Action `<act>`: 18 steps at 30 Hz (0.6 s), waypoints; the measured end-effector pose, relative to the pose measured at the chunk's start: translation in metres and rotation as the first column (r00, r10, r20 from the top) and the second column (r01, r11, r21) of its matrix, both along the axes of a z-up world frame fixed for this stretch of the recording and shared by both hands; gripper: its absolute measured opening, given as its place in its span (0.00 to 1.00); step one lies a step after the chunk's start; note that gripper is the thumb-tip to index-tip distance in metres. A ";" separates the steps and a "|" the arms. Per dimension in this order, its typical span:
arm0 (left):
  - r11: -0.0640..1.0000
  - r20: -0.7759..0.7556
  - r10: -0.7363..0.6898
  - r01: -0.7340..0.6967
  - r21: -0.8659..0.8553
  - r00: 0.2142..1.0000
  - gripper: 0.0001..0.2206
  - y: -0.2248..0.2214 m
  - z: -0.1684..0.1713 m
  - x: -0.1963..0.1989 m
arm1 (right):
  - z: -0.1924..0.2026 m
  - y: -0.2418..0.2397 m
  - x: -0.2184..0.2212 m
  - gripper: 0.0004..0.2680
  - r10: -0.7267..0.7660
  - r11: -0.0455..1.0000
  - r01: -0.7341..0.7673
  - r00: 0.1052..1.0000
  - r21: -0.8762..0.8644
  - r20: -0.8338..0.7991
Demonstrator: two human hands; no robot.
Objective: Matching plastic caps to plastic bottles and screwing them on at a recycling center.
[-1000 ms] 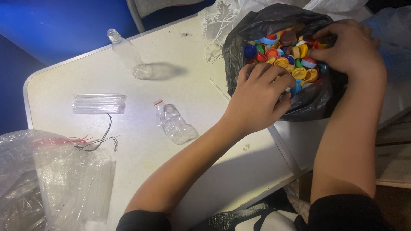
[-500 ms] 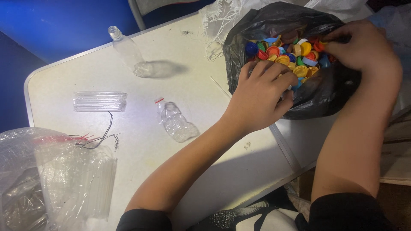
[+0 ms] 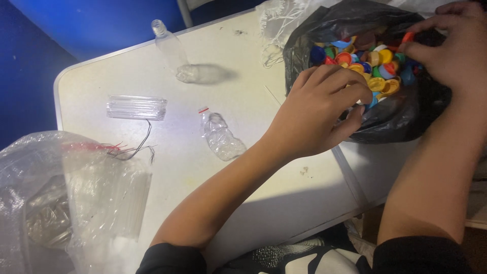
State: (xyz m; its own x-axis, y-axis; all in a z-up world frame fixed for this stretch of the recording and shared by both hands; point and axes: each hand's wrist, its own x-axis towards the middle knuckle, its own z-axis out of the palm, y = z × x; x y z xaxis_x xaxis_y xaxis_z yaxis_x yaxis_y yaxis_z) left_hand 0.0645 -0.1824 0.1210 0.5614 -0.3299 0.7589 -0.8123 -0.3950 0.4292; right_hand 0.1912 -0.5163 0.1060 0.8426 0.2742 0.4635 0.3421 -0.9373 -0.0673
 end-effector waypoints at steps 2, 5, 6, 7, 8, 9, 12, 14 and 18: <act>1.000 -0.019 -0.011 0.011 -0.020 1.000 0.08 0.027 0.003 -0.007 | 0.003 0.024 -0.012 0.12 0.099 0.995 -0.101 0.983 0.000 0.158; 1.000 -0.054 0.021 -0.022 -0.021 0.998 0.08 0.074 -0.002 -0.016 | 0.023 0.080 -0.040 0.08 0.243 0.933 -0.235 0.970 0.272 0.006; 0.995 -0.094 0.098 -0.099 -0.010 0.991 0.07 0.091 -0.006 -0.021 | 0.040 0.118 -0.058 0.09 0.363 0.850 -0.301 0.930 0.433 -0.065; 0.985 -0.126 0.170 -0.171 -0.001 0.977 0.06 0.109 -0.009 -0.025 | 0.060 0.155 -0.078 0.09 0.482 0.741 -0.338 0.869 0.580 -0.111; 0.982 -0.121 0.188 -0.189 0.000 0.975 0.06 0.123 -0.016 -0.030 | 0.062 0.173 -0.082 0.09 0.498 0.734 -0.354 0.861 0.579 -0.105; 0.958 -0.198 0.281 -0.288 -0.007 0.939 0.06 0.138 -0.023 -0.036 | 0.064 0.192 -0.085 0.09 0.666 0.601 -0.439 0.737 0.668 -0.115; 0.868 -0.350 0.465 -0.496 0.001 0.813 0.08 0.169 -0.050 -0.053 | 0.046 0.242 -0.090 0.08 0.838 0.421 -0.476 0.529 0.772 -0.131; 0.801 -0.412 0.548 -0.598 0.008 0.728 0.09 0.185 -0.065 -0.067 | 0.030 0.270 -0.094 0.07 0.866 0.397 -0.471 0.476 0.787 -0.153; 0.777 -0.631 0.498 -0.630 0.019 0.595 0.12 0.196 -0.092 -0.087 | -0.017 0.303 -0.094 0.06 0.809 0.515 -0.460 0.540 0.723 -0.234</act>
